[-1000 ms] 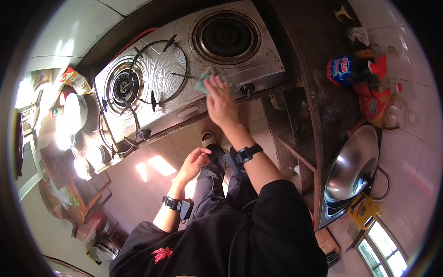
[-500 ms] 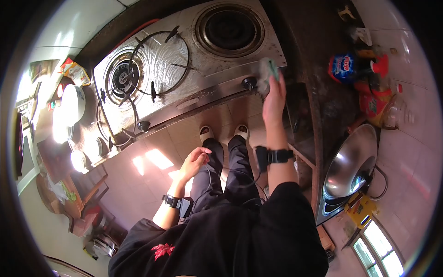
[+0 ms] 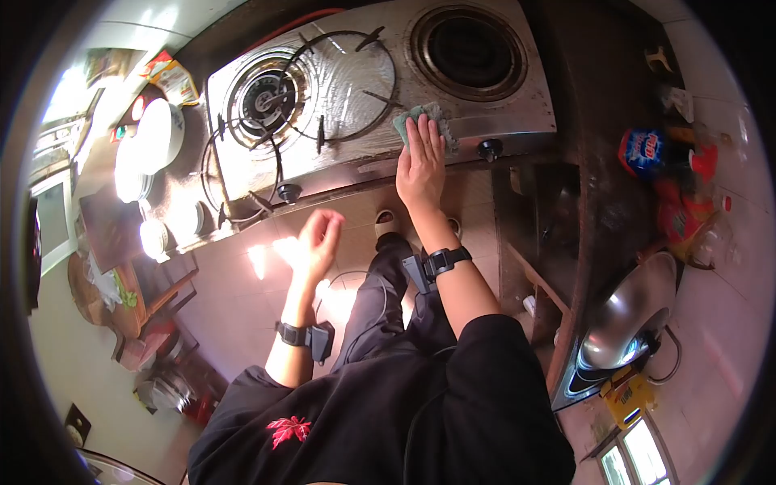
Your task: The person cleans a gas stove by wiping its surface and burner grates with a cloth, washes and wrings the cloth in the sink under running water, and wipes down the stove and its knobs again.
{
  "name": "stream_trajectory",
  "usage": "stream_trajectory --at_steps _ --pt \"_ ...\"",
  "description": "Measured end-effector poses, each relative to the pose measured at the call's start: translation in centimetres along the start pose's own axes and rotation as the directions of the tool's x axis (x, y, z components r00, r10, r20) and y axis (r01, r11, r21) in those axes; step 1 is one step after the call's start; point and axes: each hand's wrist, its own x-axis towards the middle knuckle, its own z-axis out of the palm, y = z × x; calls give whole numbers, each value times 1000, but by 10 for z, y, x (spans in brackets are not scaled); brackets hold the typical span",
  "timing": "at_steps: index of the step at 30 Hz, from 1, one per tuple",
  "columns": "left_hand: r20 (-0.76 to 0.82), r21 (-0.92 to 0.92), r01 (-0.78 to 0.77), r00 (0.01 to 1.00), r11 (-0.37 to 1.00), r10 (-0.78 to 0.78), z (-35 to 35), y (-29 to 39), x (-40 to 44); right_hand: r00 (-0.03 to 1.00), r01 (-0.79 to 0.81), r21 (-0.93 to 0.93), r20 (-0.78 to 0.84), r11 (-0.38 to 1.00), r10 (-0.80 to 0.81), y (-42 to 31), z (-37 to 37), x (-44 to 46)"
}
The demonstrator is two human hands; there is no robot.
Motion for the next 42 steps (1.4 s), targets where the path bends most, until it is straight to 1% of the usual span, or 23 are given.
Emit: stream_trajectory --at_steps 1,2,3,5,7,11,13,17,19,21,22,24,25,26,28,31,32,33,35,36,38,41,42 --pt "-50 56 3 999 998 0 -11 8 13 1000 2 11 1 1000 -2 -6 4 -3" --pt "-165 152 -94 979 984 119 -19 19 28 1000 -17 7 0 1000 17 -11 7 -4" --pt "-204 261 -87 969 961 143 -27 37 42 999 -39 1 -1 999 39 -14 9 -6" --pt "-199 530 33 976 847 87 -36 60 73 999 -36 16 4 999 36 -14 8 -5" --pt "-163 661 -83 954 746 251 -37 56 98 1000 -31 33 7 999 30 -12 4 -7" --pt "-124 689 -130 948 713 293 -35 52 120 1000 -1 62 23 998 -1 -3 1 -2" --pt "-93 743 -146 944 653 317 -31 50 123 999 35 62 28 997 -36 -2 -3 -3" --pt "-20 773 -169 957 612 290 -28 46 142 999 17 53 32 998 -19 -3 -2 -3" --pt "25 780 -213 950 589 311 -30 41 149 999 -4 45 43 999 2 -4 -1 -3" --pt "101 752 -340 906 565 411 -33 40 151 999 5 55 34 999 -6 -4 -2 -3" --pt "100 752 -338 907 565 410 -36 41 152 1000 15 61 23 998 -16 -4 -1 -2" --pt "84 673 -344 915 655 394 -42 48 155 1000 -14 42 23 999 13 -7 1 -1" --pt "86 656 -371 902 657 423 -47 55 156 999 -41 22 21 999 40 -11 1 0" --pt "92 648 -350 918 677 386 -52 62 158 999 -42 23 26 999 42 -15 3 1" --pt "130 639 -330 937 695 324 -62 80 164 992 -124 -74 1 990 124 -27 9 10" --pt "205 624 -397 915 673 349 -77 104 177 995 -99 -87 1 991 99 -47 29 28" --pt "207 611 -390 919 689 336 -80 112 178 995 -82 -107 49 991 88 -59 39 30" --pt "224 594 -356 934 722 277 -83 118 183 995 -86 -105 48 991 91 -71 47 29" --pt "271 579 -374 926 725 262 -90 126 189 968 65 31 240 997 -71 -94 57 21" --pt "272 577 -376 926 725 264 -91 130 190 968 66 29 239 997 -71 -101 61 9" --pt "300 580 -373 924 724 236 -94 134 194 908 202 209 327 957 -264 -109 70 -25" --pt "307 527 -365 924 768 228 -96 126 201 888 253 245 325 936 -326 -83 51 -39" --pt "307 522 -364 924 771 229 -96 127 201 897 266 221 300 938 -325 -70 42 -39"
